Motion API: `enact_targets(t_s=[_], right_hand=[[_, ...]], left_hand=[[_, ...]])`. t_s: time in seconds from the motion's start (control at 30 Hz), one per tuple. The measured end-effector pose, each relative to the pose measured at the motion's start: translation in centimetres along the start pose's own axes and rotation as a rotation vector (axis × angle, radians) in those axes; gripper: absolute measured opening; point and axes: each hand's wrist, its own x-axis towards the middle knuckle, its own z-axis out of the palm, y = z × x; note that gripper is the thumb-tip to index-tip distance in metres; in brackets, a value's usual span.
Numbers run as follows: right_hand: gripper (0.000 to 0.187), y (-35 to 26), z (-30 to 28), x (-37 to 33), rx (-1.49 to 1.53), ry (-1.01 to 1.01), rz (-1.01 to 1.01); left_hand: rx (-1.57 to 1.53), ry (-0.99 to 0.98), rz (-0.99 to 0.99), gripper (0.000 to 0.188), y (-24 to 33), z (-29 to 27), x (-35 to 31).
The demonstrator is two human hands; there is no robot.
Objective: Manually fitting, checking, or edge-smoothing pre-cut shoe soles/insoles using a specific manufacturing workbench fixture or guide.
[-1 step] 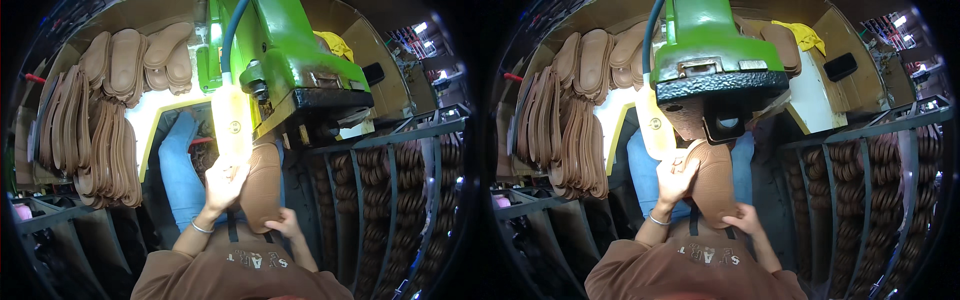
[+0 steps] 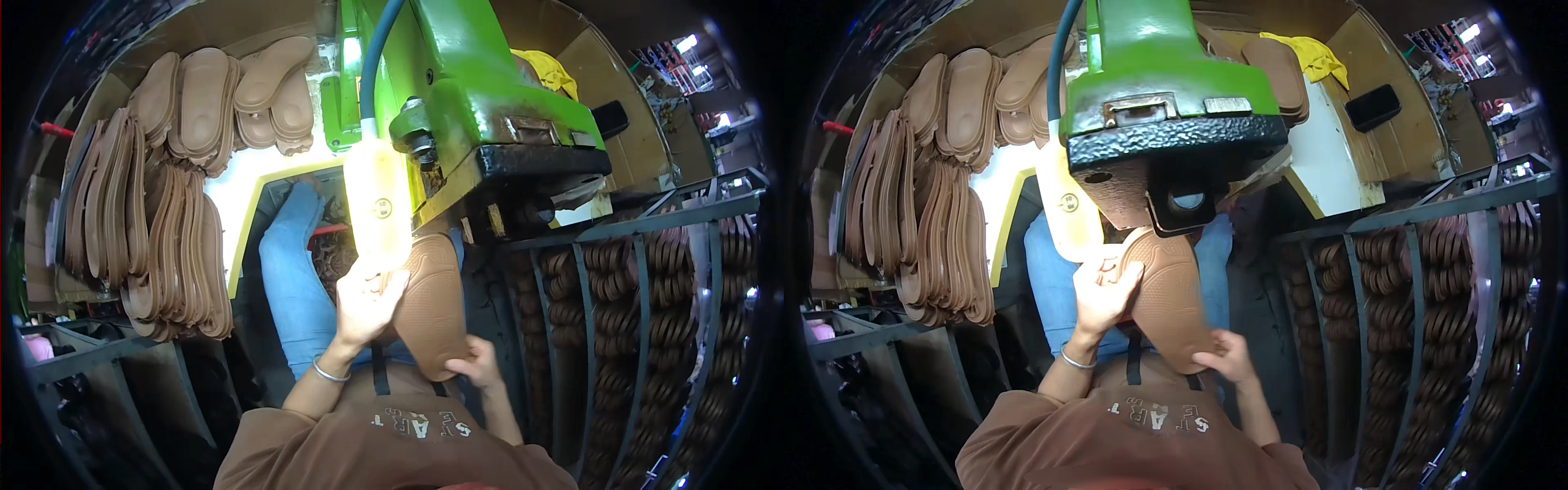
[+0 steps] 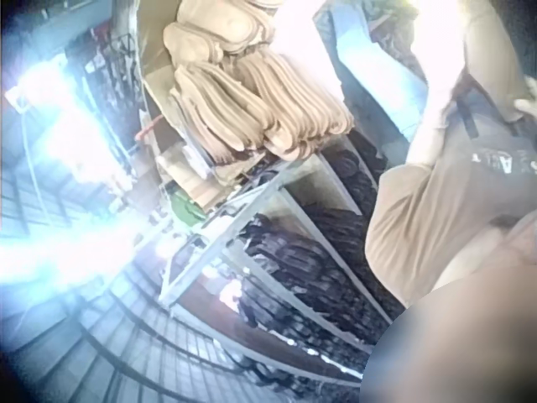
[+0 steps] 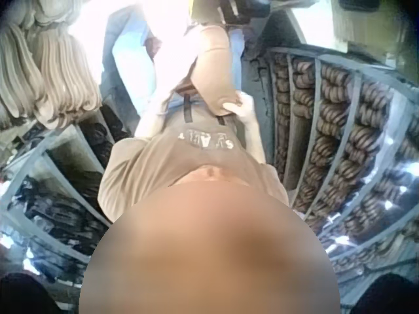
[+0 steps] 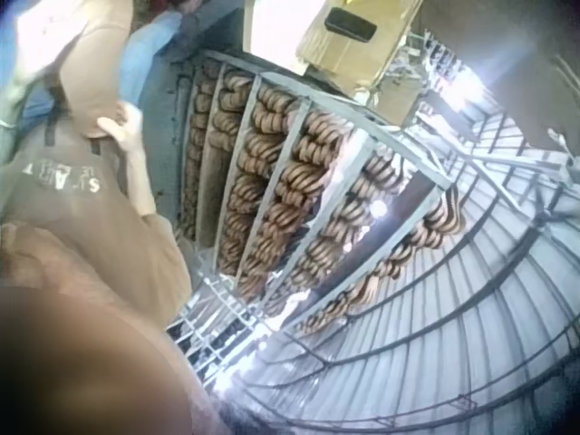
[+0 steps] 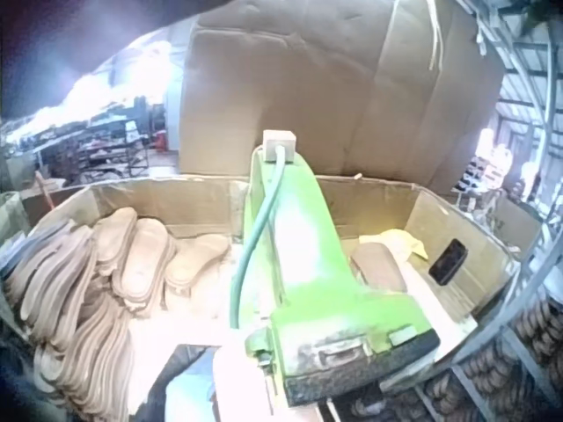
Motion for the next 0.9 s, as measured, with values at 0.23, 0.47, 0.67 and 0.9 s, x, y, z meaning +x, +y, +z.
enact_targets(t_s=[0.23,0.47,0.67,0.9], right_hand=[[0.030,-7.2,-5.5,1.3,0.222,0.407,-0.397],[0.023,-15.2,-5.6,7.6,0.132,0.409,-0.524],[0.023,-16.4,-3.0,11.8,-0.034,0.241,-0.573],[0.023,-13.6,3.0,12.7,-0.141,0.085,-0.603]], left_hand=[[-0.137,-0.168,-0.130,0.037,-0.6,1.2,0.5],[0.242,-0.165,0.062,0.026,0.4,0.2,2.4],[0.105,-0.206,0.139,0.021,2.0,-4.8,4.1],[0.092,-0.003,0.060,0.024,3.0,-12.1,3.0]])
